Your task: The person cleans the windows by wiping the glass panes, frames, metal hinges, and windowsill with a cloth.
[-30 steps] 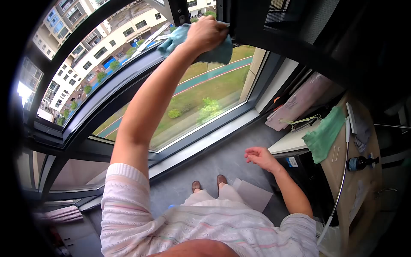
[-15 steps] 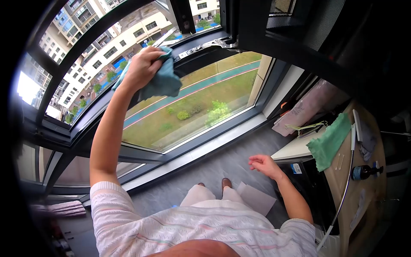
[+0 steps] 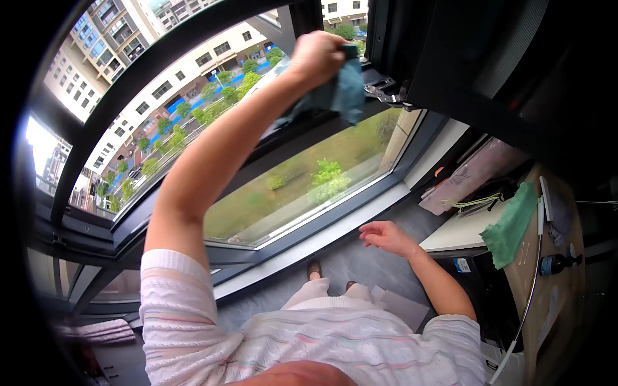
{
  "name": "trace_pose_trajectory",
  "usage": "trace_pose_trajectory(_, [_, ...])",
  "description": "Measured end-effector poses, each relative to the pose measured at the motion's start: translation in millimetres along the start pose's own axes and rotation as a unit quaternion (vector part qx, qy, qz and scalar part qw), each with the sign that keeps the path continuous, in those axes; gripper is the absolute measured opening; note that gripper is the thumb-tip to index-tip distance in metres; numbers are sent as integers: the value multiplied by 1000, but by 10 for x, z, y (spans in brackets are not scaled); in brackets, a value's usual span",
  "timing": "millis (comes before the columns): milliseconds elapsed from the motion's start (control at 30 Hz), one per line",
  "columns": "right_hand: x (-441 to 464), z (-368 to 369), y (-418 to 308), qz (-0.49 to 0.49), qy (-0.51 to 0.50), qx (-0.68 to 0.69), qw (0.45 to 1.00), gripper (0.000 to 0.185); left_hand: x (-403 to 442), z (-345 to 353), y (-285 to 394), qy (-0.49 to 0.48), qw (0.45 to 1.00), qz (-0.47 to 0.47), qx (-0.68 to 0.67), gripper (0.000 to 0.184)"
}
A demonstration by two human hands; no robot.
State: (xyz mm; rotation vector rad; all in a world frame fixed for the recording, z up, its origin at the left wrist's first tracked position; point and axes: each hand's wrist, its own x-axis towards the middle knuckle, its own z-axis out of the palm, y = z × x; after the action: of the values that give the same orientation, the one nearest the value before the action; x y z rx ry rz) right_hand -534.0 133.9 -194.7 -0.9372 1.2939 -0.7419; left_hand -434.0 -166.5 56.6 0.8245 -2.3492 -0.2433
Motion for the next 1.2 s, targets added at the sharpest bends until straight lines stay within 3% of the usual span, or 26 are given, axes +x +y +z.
trace_pose_trajectory(100, [155,116,-65,-22,-14,-12,1000,31,253,449,220,0,1000,-16,19,18])
trace_pose_trajectory(267, [150,100,-253,-3,6,-30,1000,30,204,322,222,-100,994,1,44,23])
trace_pose_trajectory(333, [154,-8,-500,-62,11,-84,994,30,126,280,188,-104,994,-7,44,21])
trace_pose_trajectory(400, [73,-120,-909,-122,3,-77,989,31,-3,228,99,-95,993,43,46,21])
trace_pose_trajectory(567, [-116,-234,-2000,-301,-32,-51,952,34,-636,-293,-127,-92,990,54,87,23])
trace_pose_trajectory(667, [25,-149,-2505,-400,-31,-125,907,33,-1115,-726,-348,-102,987,-36,117,23])
trace_pose_trajectory(733, [214,-65,-2764,-450,-56,-156,878,31,-1487,-935,-539,-12,997,2,74,18])
trace_pose_trajectory(833, [507,114,-3049,-507,-81,-177,840,30,-1859,-1225,-661,10,995,-32,89,16])
trace_pose_trajectory(1000, [1032,161,-3150,-513,-22,-213,831,28,-2279,-1692,-808,2,994,-65,86,17])
trace_pose_trajectory(1100, [1152,66,-3072,-480,6,-256,839,28,-2598,-2122,-955,-41,981,-149,120,17])
trace_pose_trajectory(1200, [1071,247,-3143,-520,17,-430,738,23,-2824,-2521,-1018,-89,952,-265,126,21])
